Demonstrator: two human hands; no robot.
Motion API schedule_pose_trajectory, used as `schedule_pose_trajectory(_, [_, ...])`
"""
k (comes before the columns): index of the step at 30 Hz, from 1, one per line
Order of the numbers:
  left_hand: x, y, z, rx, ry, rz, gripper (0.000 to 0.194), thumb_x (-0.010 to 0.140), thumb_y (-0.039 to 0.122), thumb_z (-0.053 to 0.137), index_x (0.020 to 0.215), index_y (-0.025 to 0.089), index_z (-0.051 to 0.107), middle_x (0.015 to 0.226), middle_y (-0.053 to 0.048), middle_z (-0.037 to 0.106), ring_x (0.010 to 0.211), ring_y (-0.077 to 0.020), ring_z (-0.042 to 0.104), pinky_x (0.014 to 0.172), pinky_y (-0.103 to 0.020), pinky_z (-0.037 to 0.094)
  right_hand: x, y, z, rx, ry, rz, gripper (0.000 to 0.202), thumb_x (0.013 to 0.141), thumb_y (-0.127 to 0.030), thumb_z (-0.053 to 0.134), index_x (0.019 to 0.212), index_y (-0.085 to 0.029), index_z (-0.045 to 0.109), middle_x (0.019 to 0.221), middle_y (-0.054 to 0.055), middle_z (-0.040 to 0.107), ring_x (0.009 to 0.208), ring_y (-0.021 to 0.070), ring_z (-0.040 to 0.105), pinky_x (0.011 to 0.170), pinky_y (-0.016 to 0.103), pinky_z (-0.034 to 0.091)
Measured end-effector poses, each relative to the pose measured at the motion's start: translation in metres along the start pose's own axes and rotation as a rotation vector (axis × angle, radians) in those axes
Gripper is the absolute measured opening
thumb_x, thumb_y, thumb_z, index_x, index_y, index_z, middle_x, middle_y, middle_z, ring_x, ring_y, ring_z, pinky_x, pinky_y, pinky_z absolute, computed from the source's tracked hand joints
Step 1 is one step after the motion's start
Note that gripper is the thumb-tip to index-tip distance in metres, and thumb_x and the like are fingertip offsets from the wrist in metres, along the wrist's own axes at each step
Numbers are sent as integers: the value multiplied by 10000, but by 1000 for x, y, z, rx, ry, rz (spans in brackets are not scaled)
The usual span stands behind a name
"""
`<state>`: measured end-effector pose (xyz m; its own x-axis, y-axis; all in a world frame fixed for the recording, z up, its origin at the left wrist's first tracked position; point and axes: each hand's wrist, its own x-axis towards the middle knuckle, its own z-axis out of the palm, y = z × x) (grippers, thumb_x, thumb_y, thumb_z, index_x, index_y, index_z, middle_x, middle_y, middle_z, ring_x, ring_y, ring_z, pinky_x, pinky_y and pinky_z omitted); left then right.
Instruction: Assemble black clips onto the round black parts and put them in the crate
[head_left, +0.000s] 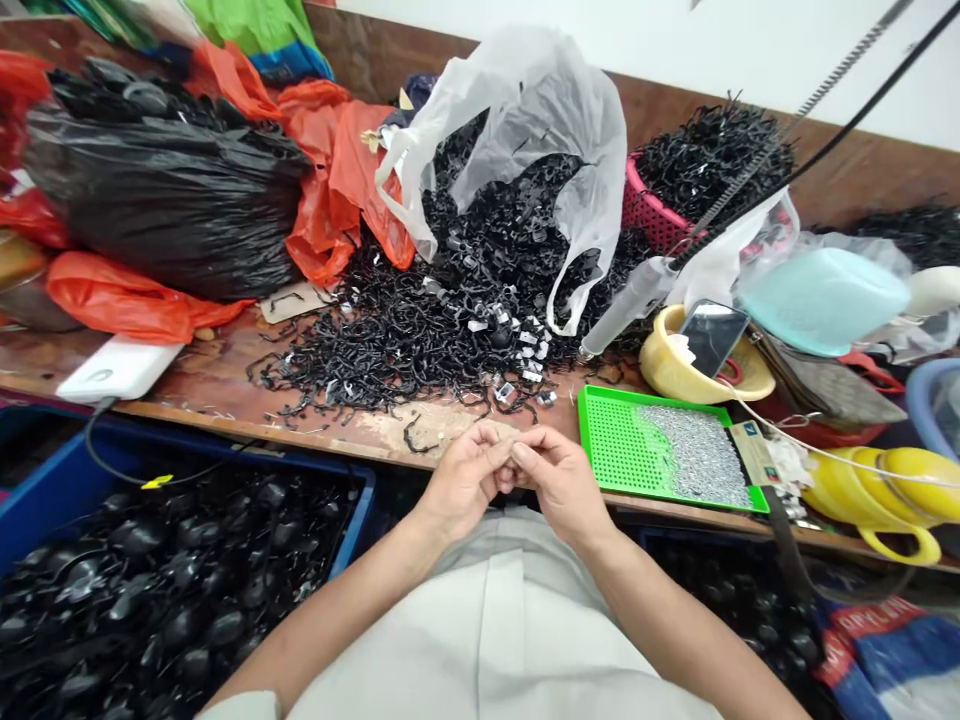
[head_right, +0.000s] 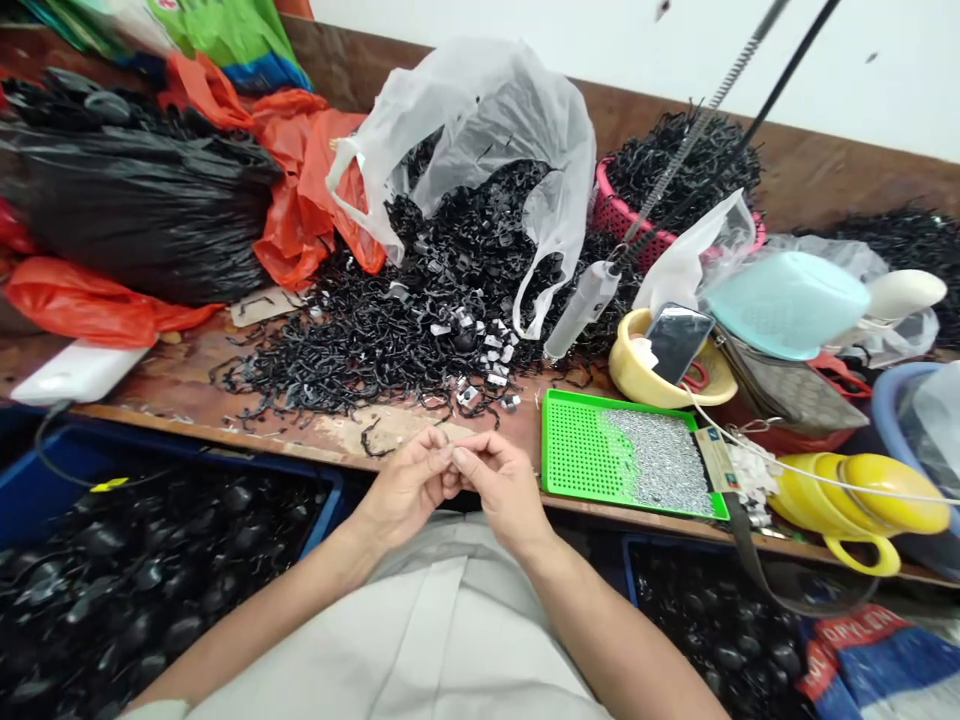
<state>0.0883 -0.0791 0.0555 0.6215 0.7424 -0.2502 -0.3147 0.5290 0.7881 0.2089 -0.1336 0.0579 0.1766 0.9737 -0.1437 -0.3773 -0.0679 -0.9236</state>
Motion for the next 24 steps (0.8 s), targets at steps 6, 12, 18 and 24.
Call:
schedule_pose_trajectory(6, [58, 34, 5, 1292, 165, 371, 116, 856, 268, 597, 937, 196, 555, 867, -40, 631, 797, -176, 608, 741, -300, 476, 3, -10, -23, -63, 261, -222, 149, 848, -340, 687, 890, -206, 636, 753, -17, 656, 630, 96, 608, 604, 223, 507])
schedule_pose_trajectory(12, [100, 45, 22, 1667, 150, 352, 262, 812, 25, 490, 995, 145, 635, 921, -130, 636, 952, -271, 634, 856, -417, 489, -18, -13, -32, -303, 247, -245, 164, 859, -306, 669, 999, -221, 666, 820, 5, 656, 691, 118, 654, 671, 258, 543])
schedule_pose_trajectory(18, [58, 45, 10, 941, 61, 341, 367, 910, 185, 454, 1246, 236, 591, 1118, -77, 598, 907, -172, 648, 847, -343, 548, -16, -7, -35, -249, 211, -233, 185, 862, -301, 665, 1027, -230, 622, 852, -6, 637, 702, 117, 658, 683, 260, 545])
schedule_pose_trajectory(24, [-2, 26, 2, 147, 68, -12, 255, 796, 252, 706, 1027, 198, 614, 955, -17, 650, 807, -122, 663, 806, -298, 579, 3, 3, -20, -285, 89, -229, 138, 886, -336, 617, 940, -211, 598, 834, 8, 652, 738, 133, 629, 691, 263, 534])
